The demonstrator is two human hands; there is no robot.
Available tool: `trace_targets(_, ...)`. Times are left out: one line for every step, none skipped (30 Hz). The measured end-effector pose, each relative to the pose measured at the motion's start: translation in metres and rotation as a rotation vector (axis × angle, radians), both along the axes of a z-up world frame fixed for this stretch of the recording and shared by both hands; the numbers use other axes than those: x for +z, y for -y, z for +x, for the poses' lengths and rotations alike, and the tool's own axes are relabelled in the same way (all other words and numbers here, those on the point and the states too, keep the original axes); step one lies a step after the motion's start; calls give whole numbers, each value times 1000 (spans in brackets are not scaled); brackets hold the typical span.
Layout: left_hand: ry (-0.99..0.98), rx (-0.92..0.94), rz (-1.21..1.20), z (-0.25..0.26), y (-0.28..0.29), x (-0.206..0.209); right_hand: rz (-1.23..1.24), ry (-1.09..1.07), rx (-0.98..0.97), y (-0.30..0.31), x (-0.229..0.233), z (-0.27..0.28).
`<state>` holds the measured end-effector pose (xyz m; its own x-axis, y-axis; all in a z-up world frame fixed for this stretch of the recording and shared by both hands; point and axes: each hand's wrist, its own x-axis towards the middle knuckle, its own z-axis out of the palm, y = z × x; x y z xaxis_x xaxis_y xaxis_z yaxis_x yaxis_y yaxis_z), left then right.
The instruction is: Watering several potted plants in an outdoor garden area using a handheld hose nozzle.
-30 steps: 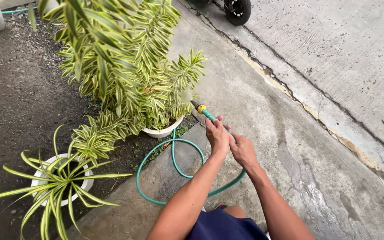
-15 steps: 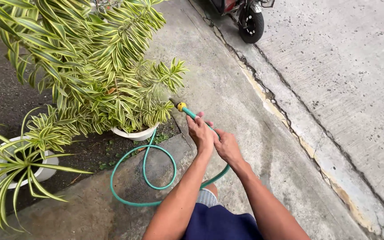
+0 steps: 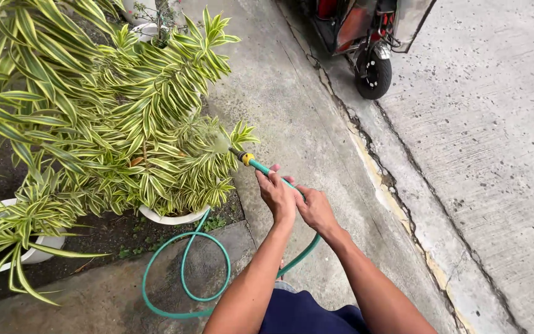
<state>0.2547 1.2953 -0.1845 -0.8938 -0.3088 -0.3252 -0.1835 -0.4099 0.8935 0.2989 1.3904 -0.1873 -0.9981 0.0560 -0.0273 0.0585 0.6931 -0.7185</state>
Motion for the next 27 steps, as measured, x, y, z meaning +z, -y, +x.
trace_targets(-15,15,-33,-11,-6,5,5,47,13,-8,6,-15)
trace_targets(-30,30,-66,-22,-12,9,10,94,25,-16,11,-30)
trace_targets(-24,44,-71,-34,-21,-1,7,99,39,-23,6,-41)
trace_targets(-55,59,-39,-46,-30,-11,-1,80,55,-30,0,-52)
trace_targets(-94,70,-8,-64,-39,-19,-9,53,67,-38,-4,-68)
trace_targets(-98,80,-13,-73,-43,-13,-14,49,77,-44,-3,-80)
trace_targets(-63,92,-43,-82,-50,-7,-19,84,80,-54,-3,-92)
trace_targets(-28,103,-72,-91,-58,-2,-24,119,83,-63,-3,-104)
trace_targets(-26,119,-71,-104,-66,-5,-21,121,99,-72,-9,-119)
trace_targets(-35,139,-38,-117,-74,-9,-30,56,149,-82,-16,-133)
trace_targets(-46,165,-4,-131,-83,-14,-40,-10,205,-92,-23,-149)
trace_targets(-47,186,-3,-145,-90,-16,-38,-11,226,-100,-27,-166)
trace_targets(-37,203,-43,-160,-100,-18,-52,-13,232,-110,-30,-183)
trace_targets(-27,220,-82,-175,-111,-21,-67,-14,238,-121,-34,-200)
trace_targets(-29,242,-78,-191,-123,-24,-63,-16,259,-134,-35,-218)
trace_targets(-47,261,-73,-207,-134,-28,-41,-10,273,-147,-36,-236)
trace_targets(-62,283,-70,-221,-145,-31,-20,-1,290,-158,-36,-252)
trace_targets(-60,307,-68,-233,-158,-32,-17,0,314,-173,-39,-268)
trace_targets(-60,310,-85,-249,-170,-32,-35,-68,349,-185,-40,-287)
trace_targets(-59,312,-101,-265,-180,-30,-54,-137,384,-197,-39,-307)
trace_targets(-62,332,-106,-280,-188,-30,-60,-141,404,-204,-34,-319)
trace_targets(-65,334,-59,-295,-195,-29,-23,-94,387,-210,-29,-332)
trace_targets(-57,331,-5,-304,-206,-31,20,-35,366,-220,-26,-339)
trace_targets(-49,348,-4,-310,-214,-28,21,-27,382,-228,-23,-348)
trace_targets(-61,352,-7,-321,-218,-24,19,-31,398,-232,-20,-362)
trace_targets(-73,356,-11,-332,-222,-20,17,-34,414,-236,-16,-376)
trace_targets(-75,369,-17,-345,-224,-24,12,-36,427,-240,-17,-390)
